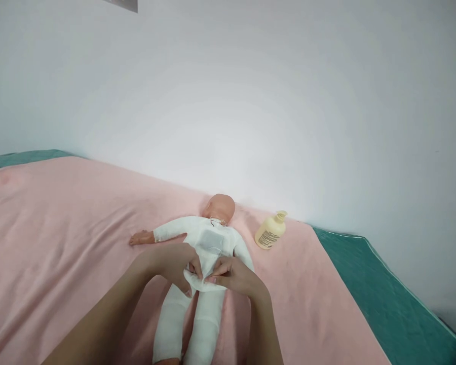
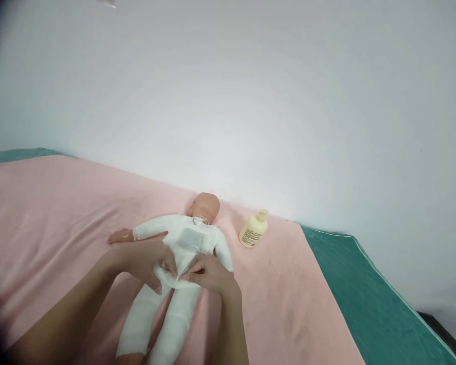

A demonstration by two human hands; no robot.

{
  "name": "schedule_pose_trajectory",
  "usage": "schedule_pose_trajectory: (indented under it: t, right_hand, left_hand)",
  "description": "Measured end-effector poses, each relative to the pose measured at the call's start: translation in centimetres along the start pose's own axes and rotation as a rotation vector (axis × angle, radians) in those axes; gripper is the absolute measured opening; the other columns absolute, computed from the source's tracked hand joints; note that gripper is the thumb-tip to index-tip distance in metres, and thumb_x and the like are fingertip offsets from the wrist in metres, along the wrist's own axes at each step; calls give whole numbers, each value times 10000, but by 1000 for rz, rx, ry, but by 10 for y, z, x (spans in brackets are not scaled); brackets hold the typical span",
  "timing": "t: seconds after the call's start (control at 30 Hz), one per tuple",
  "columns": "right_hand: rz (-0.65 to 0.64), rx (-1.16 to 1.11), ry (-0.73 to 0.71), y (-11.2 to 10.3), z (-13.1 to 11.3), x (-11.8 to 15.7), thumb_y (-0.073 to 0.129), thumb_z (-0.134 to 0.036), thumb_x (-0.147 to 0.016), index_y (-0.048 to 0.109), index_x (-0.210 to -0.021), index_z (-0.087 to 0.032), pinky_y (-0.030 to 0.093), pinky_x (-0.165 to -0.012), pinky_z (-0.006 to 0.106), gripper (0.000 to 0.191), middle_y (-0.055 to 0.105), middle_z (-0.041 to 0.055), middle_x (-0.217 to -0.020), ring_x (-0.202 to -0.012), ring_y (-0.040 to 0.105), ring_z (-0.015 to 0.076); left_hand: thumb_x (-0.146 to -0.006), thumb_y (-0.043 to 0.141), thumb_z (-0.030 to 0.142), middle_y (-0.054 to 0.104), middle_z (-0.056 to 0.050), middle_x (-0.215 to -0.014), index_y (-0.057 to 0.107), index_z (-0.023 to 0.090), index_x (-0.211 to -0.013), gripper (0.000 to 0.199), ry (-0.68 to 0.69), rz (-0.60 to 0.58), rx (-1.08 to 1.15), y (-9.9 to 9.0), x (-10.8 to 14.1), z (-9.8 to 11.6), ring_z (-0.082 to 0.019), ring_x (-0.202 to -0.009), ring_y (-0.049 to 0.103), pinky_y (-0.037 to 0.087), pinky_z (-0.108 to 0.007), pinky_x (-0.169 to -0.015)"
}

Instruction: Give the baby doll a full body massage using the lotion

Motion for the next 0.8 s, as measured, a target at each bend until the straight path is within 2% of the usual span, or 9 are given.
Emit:
schedule_pose_trajectory:
  t: [0.1,0.17,0.23,0.3,0.33,0.4,0.53,0.63,0.8]
  right_hand:
    - [-1,-25,-13,-2,1,1,685,-358,-817,783,-816,-278,409,-640,242,127,583,3,-776,-745,526,142]
    - [17,-70,-46,-6,0,2,668,-388,-830,783,-864,-283,424,-658,252,159,606,14,-813,-767,546,151]
    - [74,-91,-71,-13,0,3,652,-409,-843,780,-896,-285,435,-680,264,186,621,27,-860,-804,563,164]
    - [125,-77,-79,-18,1,3,646,-421,-847,778,-902,-289,440,-696,274,194,621,33,-886,-823,569,171]
    - [136,-66,-78,-19,1,3,647,-425,-846,778,-901,-292,441,-699,277,195,619,33,-884,-819,568,170]
    - [142,-53,-70,-18,3,1,650,-426,-844,778,-895,-294,441,-699,281,191,613,30,-867,-799,562,165]
    - [159,-27,-54,-13,7,-4,683,-385,-822,784,-855,-283,436,-710,287,148,604,27,-823,-789,564,164]
    - [161,-12,-56,-10,8,-6,694,-356,-815,786,-842,-275,432,-712,288,126,601,25,-801,-781,566,162]
    - [193,-20,-63,-14,5,-4,670,-343,-833,782,-837,-265,421,-666,273,137,589,22,-798,-753,563,153]
  left_hand:
    - [-635,790,317,740,-9,-996,745,255,-986,360,32,7,34,-4,2,-3,-239,-915,669,516,-299,-757]
    - [-698,750,314,731,9,-1037,735,265,-1008,314,84,28,41,-10,6,-4,-228,-958,663,466,-354,-921]
    - [-752,709,304,717,20,-1091,723,271,-1040,290,144,64,33,-17,10,-5,-220,-1021,644,292,-424,-1098]
    - [-775,691,302,707,21,-1116,716,271,-1060,287,184,88,31,-21,12,-6,-219,-1050,630,151,-446,-1153]
    - [-779,687,304,704,19,-1124,716,270,-1063,288,194,91,35,-22,12,-5,-221,-1056,625,152,-440,-1153]
    - [-770,686,297,698,17,-1134,721,267,-1048,282,205,79,40,-21,9,-3,-223,-1059,621,241,-403,-1122]
    - [-721,686,248,705,2,-1093,743,244,-976,261,185,42,33,-14,-1,2,-220,-1013,630,439,-300,-930]
    - [-703,683,253,719,5,-1048,753,249,-923,231,170,49,47,-13,-5,3,-223,-965,637,466,-271,-845]
    - [-731,655,285,727,14,-1025,753,250,-912,209,99,118,43,-18,-8,-4,-227,-930,637,457,-276,-816]
Point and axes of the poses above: each hand's wrist, its own x-axis away from the middle knuckle, its own y-axis out of the palm, z = x × y, the point moved 6 cm from there along -x, towards the middle knuckle
